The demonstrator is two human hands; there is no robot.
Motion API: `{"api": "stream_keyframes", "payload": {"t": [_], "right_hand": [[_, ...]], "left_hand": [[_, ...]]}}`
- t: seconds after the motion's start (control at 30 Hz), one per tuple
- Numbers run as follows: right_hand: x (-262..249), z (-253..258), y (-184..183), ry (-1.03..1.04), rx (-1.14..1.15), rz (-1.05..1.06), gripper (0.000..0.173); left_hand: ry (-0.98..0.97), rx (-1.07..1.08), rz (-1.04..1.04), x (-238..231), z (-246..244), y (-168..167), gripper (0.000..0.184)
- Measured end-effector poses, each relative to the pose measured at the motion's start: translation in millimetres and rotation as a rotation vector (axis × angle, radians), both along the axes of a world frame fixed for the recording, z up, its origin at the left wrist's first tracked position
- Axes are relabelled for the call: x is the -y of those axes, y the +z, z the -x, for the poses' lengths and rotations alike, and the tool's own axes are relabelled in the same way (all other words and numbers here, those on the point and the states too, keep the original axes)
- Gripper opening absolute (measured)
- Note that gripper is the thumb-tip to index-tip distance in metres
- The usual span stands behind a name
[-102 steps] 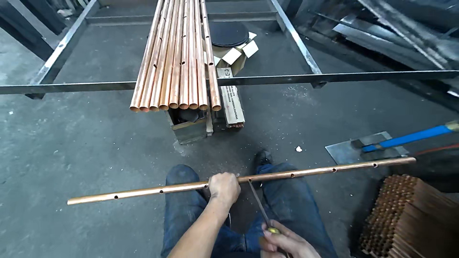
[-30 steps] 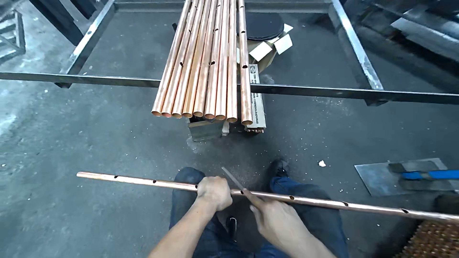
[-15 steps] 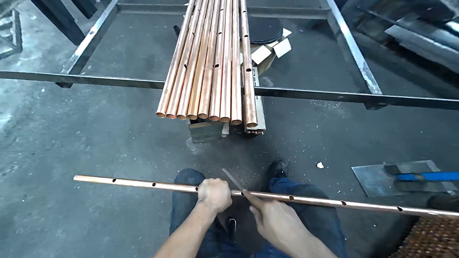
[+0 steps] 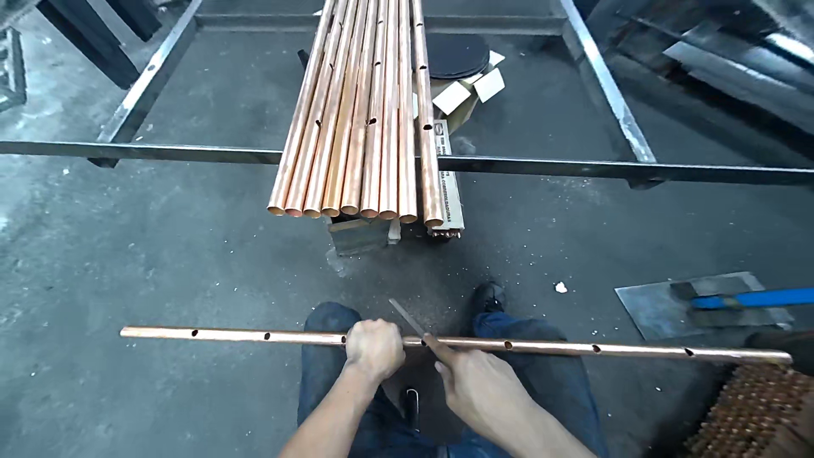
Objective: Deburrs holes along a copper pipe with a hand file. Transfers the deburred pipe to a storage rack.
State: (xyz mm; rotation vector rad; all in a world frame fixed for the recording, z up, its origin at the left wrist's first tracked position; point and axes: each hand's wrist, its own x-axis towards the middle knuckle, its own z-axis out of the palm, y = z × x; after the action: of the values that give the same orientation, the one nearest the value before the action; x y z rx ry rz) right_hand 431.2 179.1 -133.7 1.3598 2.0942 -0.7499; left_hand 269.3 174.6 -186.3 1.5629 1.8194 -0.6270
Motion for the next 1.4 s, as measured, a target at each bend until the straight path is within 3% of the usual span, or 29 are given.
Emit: {"api": "stream_keyframes", "payload": {"t": [0.13, 0.27, 0.37, 0.5, 0.6, 0.7, 0.8, 0.87, 1.13, 1.4], "right_hand": [[-8, 1, 5, -0.028, 0.011, 0.028, 0.051], [47, -52, 37, -0.051, -0.104, -0.127, 0.052], [73, -67, 39, -0.047, -0.132, -0.095, 0.051], [37, -27, 1, -0.043, -0.073, -0.057, 0.056], [0, -6, -1, -0.034, -0.02, 0.016, 0.053], [3, -33, 17, -0.118, -0.096, -0.041, 0.051], [22, -87, 25, -0.176, -0.202, -0.256, 0.05], [32, -114, 32, -0.206, -0.23, -0.252, 0.052], [51, -128, 18, -0.267, -0.268, -0.222, 0.052], [51, -132, 7, -0.22, -0.367, -0.397, 0.051]], "left_hand": [[-0.024, -0.054, -0.056, 7, -6, 1, 0.033], [-0.011, -0.035, -0.013, 8, -8, 3, 0.034], [-0.023, -0.048, -0.025, 9, -10, 1, 0.033], [-0.013, -0.076, -0.033, 8, -12, -3, 0.034], [-0.022, -0.084, -0.071, 11, -14, -5, 0.036], [-0.03, -0.063, -0.155, 19, -8, -7, 0.044], [-0.063, -0.015, -0.27, 29, -5, -11, 0.068], [-0.093, 0.001, -0.385, 36, -5, -16, 0.081], [-0.163, 0.017, -0.613, 46, -6, -29, 0.077], [-0.175, 0.002, -0.495, 39, -5, -23, 0.082]]}}
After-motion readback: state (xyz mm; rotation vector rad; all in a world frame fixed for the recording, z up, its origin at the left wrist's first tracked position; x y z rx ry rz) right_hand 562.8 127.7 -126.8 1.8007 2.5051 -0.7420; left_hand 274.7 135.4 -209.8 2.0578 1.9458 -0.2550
